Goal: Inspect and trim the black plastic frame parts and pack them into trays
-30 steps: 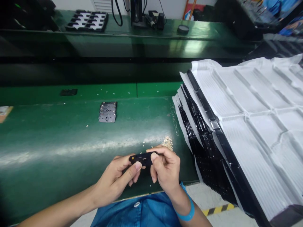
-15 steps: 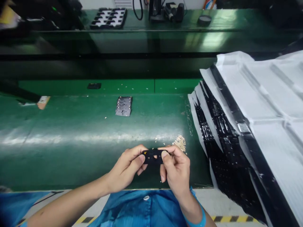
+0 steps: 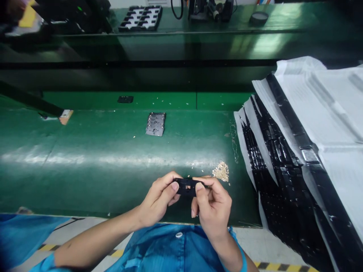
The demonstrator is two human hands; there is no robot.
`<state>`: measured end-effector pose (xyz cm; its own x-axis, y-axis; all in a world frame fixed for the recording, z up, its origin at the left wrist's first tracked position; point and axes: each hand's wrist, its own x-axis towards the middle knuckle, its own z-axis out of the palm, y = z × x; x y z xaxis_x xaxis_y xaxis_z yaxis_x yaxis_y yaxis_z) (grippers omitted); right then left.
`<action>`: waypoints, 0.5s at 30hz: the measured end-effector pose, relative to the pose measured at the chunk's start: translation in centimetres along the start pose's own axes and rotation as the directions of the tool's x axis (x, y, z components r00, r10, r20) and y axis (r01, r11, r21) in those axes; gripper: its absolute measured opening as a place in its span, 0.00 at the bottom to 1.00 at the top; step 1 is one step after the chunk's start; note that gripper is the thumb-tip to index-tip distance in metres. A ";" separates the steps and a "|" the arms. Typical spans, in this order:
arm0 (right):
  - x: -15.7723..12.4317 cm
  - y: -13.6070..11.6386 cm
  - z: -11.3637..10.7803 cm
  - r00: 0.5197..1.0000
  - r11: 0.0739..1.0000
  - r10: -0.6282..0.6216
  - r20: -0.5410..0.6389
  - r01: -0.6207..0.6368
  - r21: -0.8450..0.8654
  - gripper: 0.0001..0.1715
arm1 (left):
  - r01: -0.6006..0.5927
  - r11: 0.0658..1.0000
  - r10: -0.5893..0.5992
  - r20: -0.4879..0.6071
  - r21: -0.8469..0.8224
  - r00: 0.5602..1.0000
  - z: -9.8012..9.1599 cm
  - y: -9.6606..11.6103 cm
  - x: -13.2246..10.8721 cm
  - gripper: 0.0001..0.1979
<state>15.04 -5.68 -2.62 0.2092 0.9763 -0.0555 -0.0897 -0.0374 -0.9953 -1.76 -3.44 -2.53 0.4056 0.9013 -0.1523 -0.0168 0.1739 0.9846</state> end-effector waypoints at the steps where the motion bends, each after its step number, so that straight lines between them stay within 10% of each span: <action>1: 0.0 0.0 0.0 1.000 1.000 0.000 -0.005 0.000 0.000 0.09 | -0.008 1.000 0.008 0.002 0.006 1.000 -0.1 -0.1 0.0 0.19; 15: -0.9 1.1 -0.3 0.989 0.985 -0.134 0.062 0.139 -0.100 0.08 | 0.133 0.979 -0.150 -0.102 -0.156 0.983 0.4 -0.5 0.3 0.22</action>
<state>15.04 -6.70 -3.68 0.1590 0.9838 0.0831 0.0379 0.0780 -0.9962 -1.23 -3.47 -3.07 0.3082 0.9008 -0.3059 -0.1047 0.3517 0.9302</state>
